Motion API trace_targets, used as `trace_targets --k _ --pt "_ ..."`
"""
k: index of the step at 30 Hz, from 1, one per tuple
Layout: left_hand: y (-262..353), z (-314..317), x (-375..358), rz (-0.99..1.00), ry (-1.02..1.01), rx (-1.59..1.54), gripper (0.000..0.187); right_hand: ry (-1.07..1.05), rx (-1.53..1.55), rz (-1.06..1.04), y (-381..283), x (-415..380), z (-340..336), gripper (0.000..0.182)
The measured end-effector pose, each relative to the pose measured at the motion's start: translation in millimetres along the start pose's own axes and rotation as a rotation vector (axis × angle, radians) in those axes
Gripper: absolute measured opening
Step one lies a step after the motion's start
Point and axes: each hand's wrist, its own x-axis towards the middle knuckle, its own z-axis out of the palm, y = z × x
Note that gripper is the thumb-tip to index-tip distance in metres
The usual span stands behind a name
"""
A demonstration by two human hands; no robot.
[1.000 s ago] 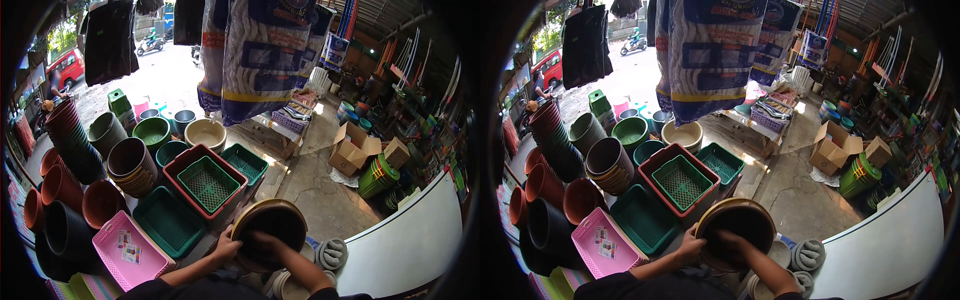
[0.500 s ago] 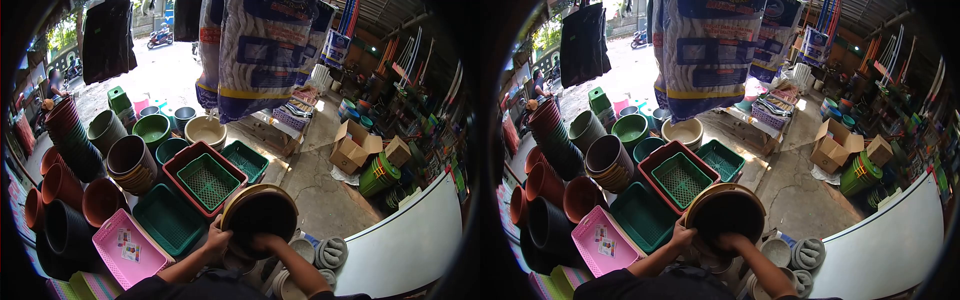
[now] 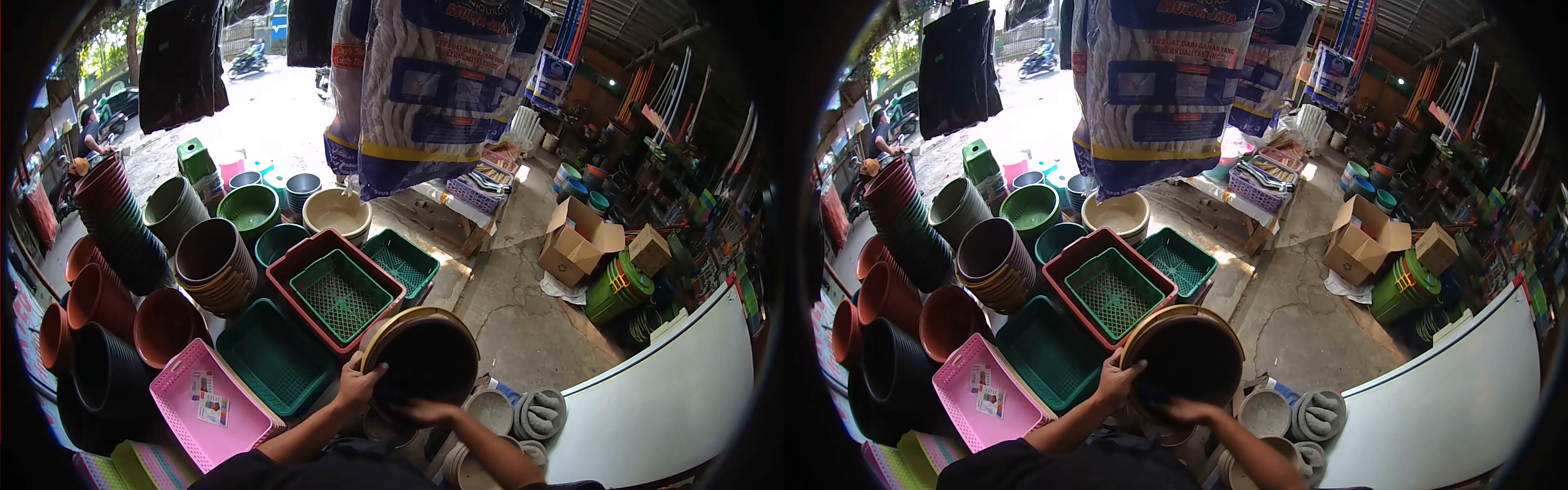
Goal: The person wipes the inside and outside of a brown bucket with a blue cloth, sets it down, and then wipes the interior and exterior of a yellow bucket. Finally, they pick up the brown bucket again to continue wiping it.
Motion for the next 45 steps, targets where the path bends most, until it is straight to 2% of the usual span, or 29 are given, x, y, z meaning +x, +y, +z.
trace_targets --k 2,3,4,5,6,9,11,12,14,16,18,20,22,23,25,27,29,31,33,34,36,37,38,39,40,42,43,45 --pt "-11.8 -2.0 -9.2 -0.069 0.000 0.005 0.017 0.041 1.269 0.358 -29.1 0.5 4.1 0.067" --pt "-15.1 -3.0 -12.8 -0.145 -0.001 0.020 0.026 0.231 1.545 0.332 -50.6 -0.6 -12.1 0.069" --pt "-16.4 -1.7 -15.0 -0.150 0.001 0.022 0.026 0.433 1.820 0.298 -65.9 -0.6 -27.6 0.071" --pt "-18.5 0.8 -17.8 -0.164 0.023 -0.024 0.019 0.444 2.084 0.046 -46.2 11.2 -23.1 0.069" --pt "-17.2 3.1 -21.2 -0.179 0.044 -0.068 0.020 0.539 2.089 -0.090 -49.1 10.5 -32.0 0.069" --pt "-10.6 6.4 -15.4 -0.212 0.068 -0.106 0.022 0.651 1.976 -0.076 -53.3 4.8 -22.7 0.069" --pt "-8.3 4.3 -11.6 -0.233 0.089 -0.173 0.023 0.388 1.025 0.178 -62.5 -20.3 -8.2 0.066" --pt "-7.0 -4.6 -8.3 -0.243 0.102 -0.188 0.023 0.387 1.030 0.183 -58.1 -25.3 -6.7 0.066" --pt "-2.4 -15.5 2.2 -0.255 0.124 -0.221 0.023 -0.173 0.646 0.241 -37.4 -38.4 -9.3 0.054" --pt "16.4 -7.0 -4.4 -0.251 0.137 -0.263 0.021 -0.040 -0.052 0.058 -2.4 -52.5 -4.3 0.044" --pt "26.6 -2.0 -14.6 -0.313 0.087 -0.268 0.020 0.215 -0.613 0.212 -2.0 -78.7 -17.0 0.049" --pt "15.0 -2.8 -20.8 -0.312 0.079 -0.247 0.021 0.432 -0.819 0.326 17.0 -69.0 -28.5 0.063" --pt "-5.3 -9.1 -25.8 -0.377 0.032 -0.258 0.026 0.718 -0.890 0.309 25.1 -53.2 -37.7 0.078" --pt "-2.1 1.0 -29.6 -0.371 0.039 -0.256 0.031 0.718 -0.893 0.317 15.1 -48.5 -48.7 0.078" --pt "0.5 8.9 -34.2 -0.397 0.032 -0.256 0.032 0.803 -0.379 0.222 -13.3 -33.5 -63.9 0.077" --pt "1.7 12.9 -32.8 -0.417 0.029 -0.248 0.032 0.865 -0.142 0.025 -24.4 -6.6 -47.7 0.072" --pt "2.7 14.5 -29.7 -0.392 0.028 -0.366 0.040 0.777 0.249 -0.338 -34.5 9.6 -21.3 0.071" --pt "-1.9 8.1 -28.3 -0.355 0.042 -0.361 0.035 0.597 0.609 -0.458 -61.2 1.7 -2.1 0.066" --pt "0.5 1.1 -25.1 -0.315 0.062 -0.361 0.031 0.211 0.754 -0.146 -75.2 -28.8 -9.6 0.065" --pt "8.2 -1.6 -23.2 -0.356 0.086 -0.322 0.026 0.203 0.752 -0.146 -70.6 -36.1 -5.3 0.065" --pt "11.8 -6.1 -17.7 -0.400 0.115 -0.286 0.023 0.502 0.023 -0.343 -63.5 -52.4 11.1 0.064" --pt "8.2 -8.0 -12.3 -0.374 0.124 -0.297 0.019 0.498 0.024 -0.342 -63.3 -57.5 13.6 0.064" --pt "6.4 -9.1 -7.9 -0.348 0.130 -0.307 0.018 0.557 -0.105 -0.296 -65.0 -63.4 15.1 0.059" --pt "13.2 -7.8 -7.9 -0.402 0.155 -0.307 0.021 0.616 -0.235 -0.247 -65.4 -68.2 16.4 0.055" --pt "8.2 -10.7 -8.3 -0.405 0.151 -0.306 0.021 0.618 -0.234 -0.242 -58.5 -68.5 23.0 0.055" --pt "-11.1 -21.9 -8.3 -0.444 0.023 -0.260 0.038 0.605 -0.384 -0.097 -41.5 -65.9 34.7 0.039" --pt "-19.4 -27.1 -6.2 -0.439 0.020 -0.260 0.038 0.609 -0.388 -0.098 -36.3 -68.8 33.4 0.039" --pt "-29.8 -37.6 -6.1 -0.348 -0.085 0.112 0.068 0.649 -0.363 -0.095 -29.5 -78.7 30.6 0.030"
